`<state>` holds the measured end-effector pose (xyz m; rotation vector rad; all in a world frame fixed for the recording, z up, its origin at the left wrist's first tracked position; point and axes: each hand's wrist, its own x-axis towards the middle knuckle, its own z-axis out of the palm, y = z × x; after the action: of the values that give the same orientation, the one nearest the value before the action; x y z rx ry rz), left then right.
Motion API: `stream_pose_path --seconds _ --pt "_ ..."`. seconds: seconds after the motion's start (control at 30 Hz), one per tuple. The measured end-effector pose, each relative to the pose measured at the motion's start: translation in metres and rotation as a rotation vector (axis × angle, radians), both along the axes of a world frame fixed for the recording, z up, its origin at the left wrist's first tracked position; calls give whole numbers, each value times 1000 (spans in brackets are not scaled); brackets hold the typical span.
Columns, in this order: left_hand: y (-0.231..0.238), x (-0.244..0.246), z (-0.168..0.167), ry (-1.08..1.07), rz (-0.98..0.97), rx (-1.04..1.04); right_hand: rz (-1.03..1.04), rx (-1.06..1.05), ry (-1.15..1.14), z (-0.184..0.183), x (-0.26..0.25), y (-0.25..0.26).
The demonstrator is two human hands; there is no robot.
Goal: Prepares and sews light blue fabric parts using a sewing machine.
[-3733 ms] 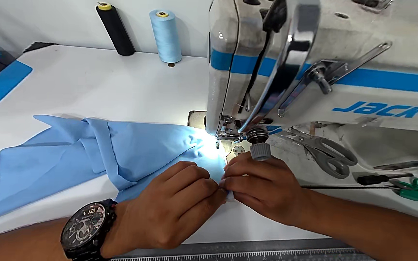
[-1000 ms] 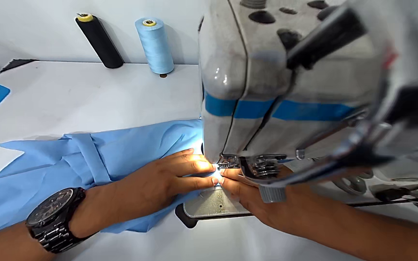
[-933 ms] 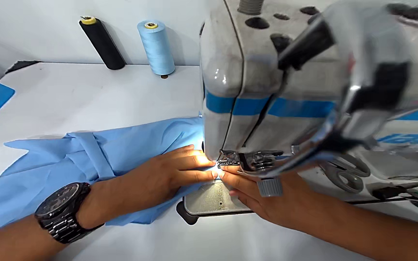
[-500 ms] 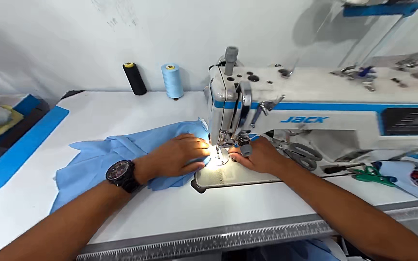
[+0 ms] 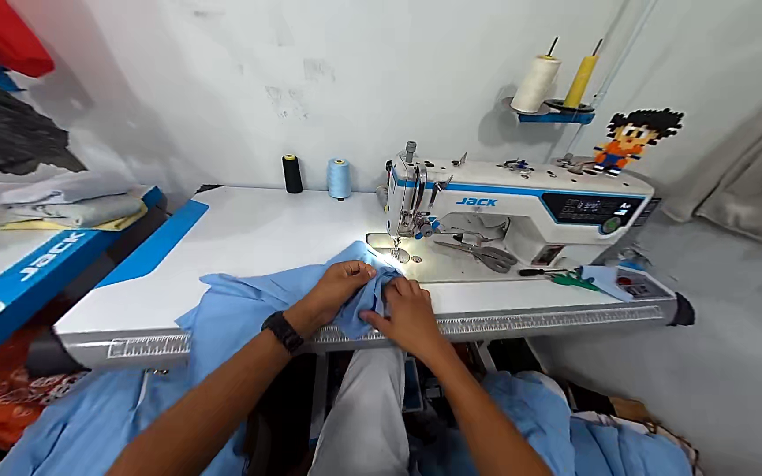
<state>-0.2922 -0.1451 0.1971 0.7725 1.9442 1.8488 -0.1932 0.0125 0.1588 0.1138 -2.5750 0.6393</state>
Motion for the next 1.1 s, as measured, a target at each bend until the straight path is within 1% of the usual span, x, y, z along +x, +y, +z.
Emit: stream_pose_path --seconds 0.03,0.07,0.1,0.13,0.2,0.23,0.27,0.33,0.4,0.47,0.5,0.57,0.63,0.67,0.7,0.73,0.8,0.87,0.9,0.93,0.97,1.0,1.1 --pt "-7 21 0 -111 26 114 8 -95 -3 -1 7 -9" --pt "-18 39 2 -166 60 197 34 -220 0 -1 12 -12" --pt "-34 51 8 -161 106 244 88 -378 -19 5 19 -9" --pt "-54 59 20 -110 178 253 156 -554 -41 16 28 -4" --pt "-102 70 49 72 336 196 259 -859 -24 51 47 9" --pt "-126 73 64 198 376 153 268 -920 43 72 54 14" --pt "-147 76 81 341 384 107 268 -916 123 95 61 16" --pt "-180 81 113 689 354 -7 225 -773 311 137 70 13" --pt "-197 82 139 999 354 -119 145 -511 479 167 70 11" --pt "-201 70 154 1188 372 -205 39 -199 574 182 57 13" --pt "-199 57 155 1254 363 -242 -2 -58 586 184 45 15" --pt "-190 19 146 1300 285 -358 -47 150 552 177 12 20" --pt "-173 -26 123 1242 217 -514 -76 281 516 155 -30 25" --pt "-160 -44 107 1203 237 -607 -89 351 511 141 -49 26" --pt "-145 -53 90 1156 296 -711 -96 434 491 127 -66 25" --pt "-129 -53 71 1134 362 -780 -84 479 432 115 -77 19" --pt "-91 -29 34 1058 430 -747 -14 417 296 91 -77 -6" --pt "-62 11 -6 889 367 -672 59 252 147 54 -59 -32" --pt "-54 21 -26 850 339 -658 92 167 71 34 -50 -39" --pt "-52 24 -45 863 330 -679 117 115 11 15 -42 -40" --pt "-55 24 -56 893 332 -733 125 109 -4 -1 -36 -36" --pt "-61 21 -60 919 320 -793 120 145 -2 -10 -34 -27" --pt "-78 15 -58 976 248 -879 151 277 -112 -12 -25 6"
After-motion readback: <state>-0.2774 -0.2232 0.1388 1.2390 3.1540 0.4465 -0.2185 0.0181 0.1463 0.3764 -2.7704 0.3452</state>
